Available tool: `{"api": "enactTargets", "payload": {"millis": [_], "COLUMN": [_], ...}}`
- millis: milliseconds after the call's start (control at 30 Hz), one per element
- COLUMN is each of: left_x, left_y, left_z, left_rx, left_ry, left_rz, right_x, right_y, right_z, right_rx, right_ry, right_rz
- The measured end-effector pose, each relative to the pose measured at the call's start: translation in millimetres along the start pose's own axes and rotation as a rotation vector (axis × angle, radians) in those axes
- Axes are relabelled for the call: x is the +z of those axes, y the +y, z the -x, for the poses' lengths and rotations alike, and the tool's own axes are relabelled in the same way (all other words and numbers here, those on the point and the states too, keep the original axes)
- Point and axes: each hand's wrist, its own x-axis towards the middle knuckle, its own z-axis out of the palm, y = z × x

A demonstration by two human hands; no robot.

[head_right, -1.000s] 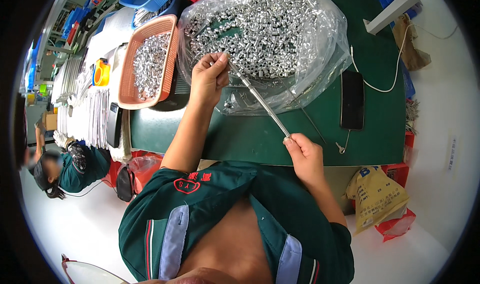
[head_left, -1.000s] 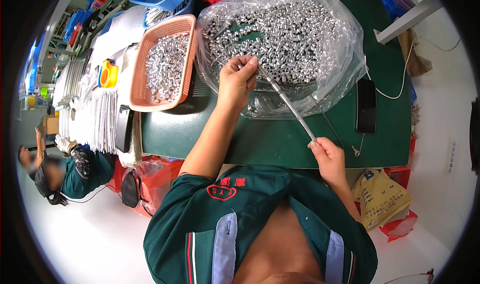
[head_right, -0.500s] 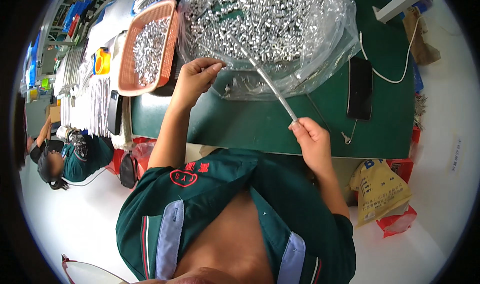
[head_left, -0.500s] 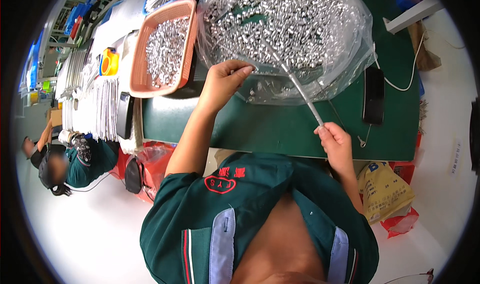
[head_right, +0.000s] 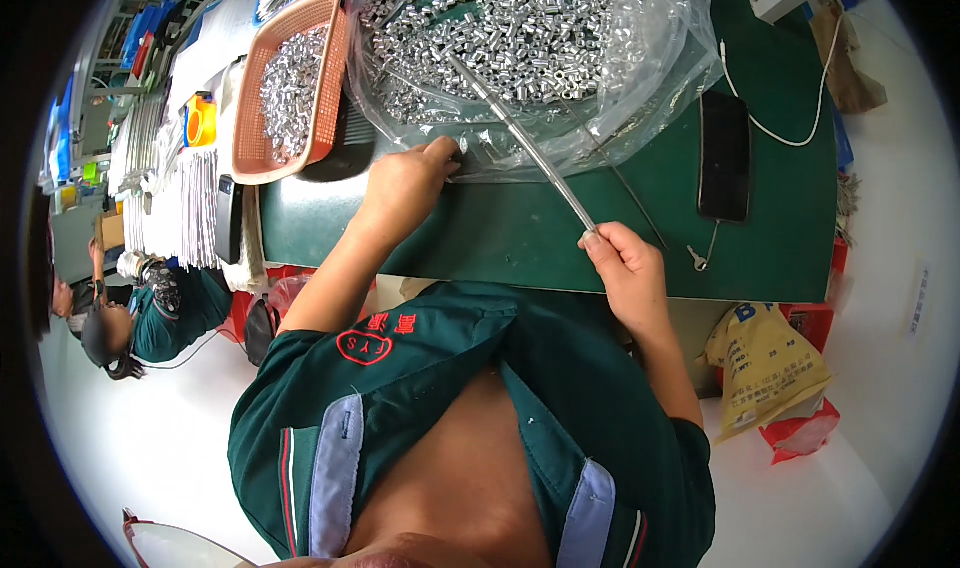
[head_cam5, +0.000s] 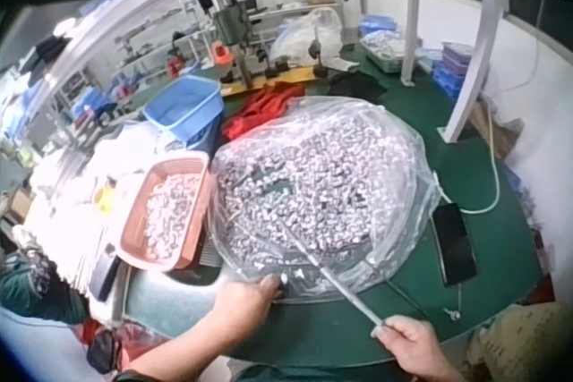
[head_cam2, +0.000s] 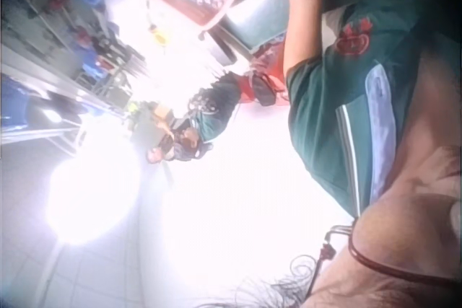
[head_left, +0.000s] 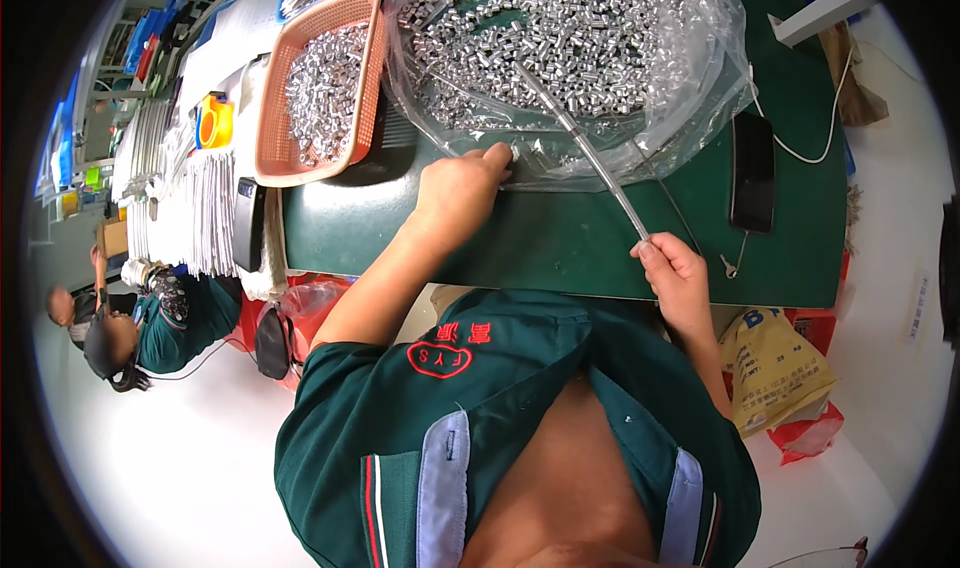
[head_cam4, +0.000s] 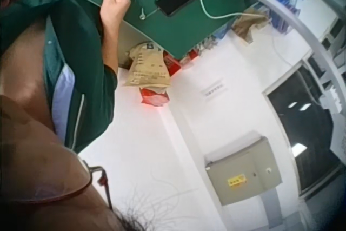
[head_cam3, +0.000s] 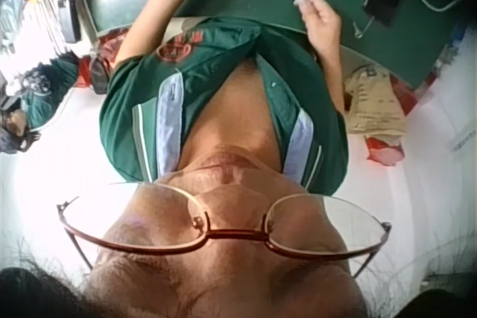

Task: The person uses a long metal rod to thread small cylindrical metal components from a large plastic bag into a pink basket. The person repeatedly picks up a component, slides it onto the rod, and drops it into the basket.

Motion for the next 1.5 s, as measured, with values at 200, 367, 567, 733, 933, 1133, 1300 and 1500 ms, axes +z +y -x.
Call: {"api": "enactTargets", "payload": {"millis": [200,367,567,733,933,1133,1300,1500], "left_x": [-20,-6,-5,5,10,5,-4,-6], "left_y": [-10,-31,-20,-21,-29,-27,-25,-30], "left_z": [-26,-53,-73,-79,-85,-88,-90,-87], "left_rx": [-0.426,-0.445,-0.299,-0.239,-0.218,-0.195,-0.161,-0.035], "left_ry": [-0.104,-0.140,-0.124,-0.082,-0.124,-0.137,-0.053,-0.127], "left_rz": [1.446,2.359,2.219,2.281,2.364,2.262,2.102,2.203], "right_x": [1,3,4,5,5,7,14,-6], "right_y": [2,-3,-4,-7,-13,-13,-15,-9], "right_z": [0,0,2,0,2,3,3,-1], "right_rx": [-0.014,-0.004,-0.037,-0.051,-0.109,-0.106,-0.280,0.244], "right_ry": [-0.002,-0.009,0.000,0.017,0.052,0.075,0.201,-0.233], "right_rz": [0.006,0.019,0.039,0.055,0.137,0.155,0.312,-0.388]}}
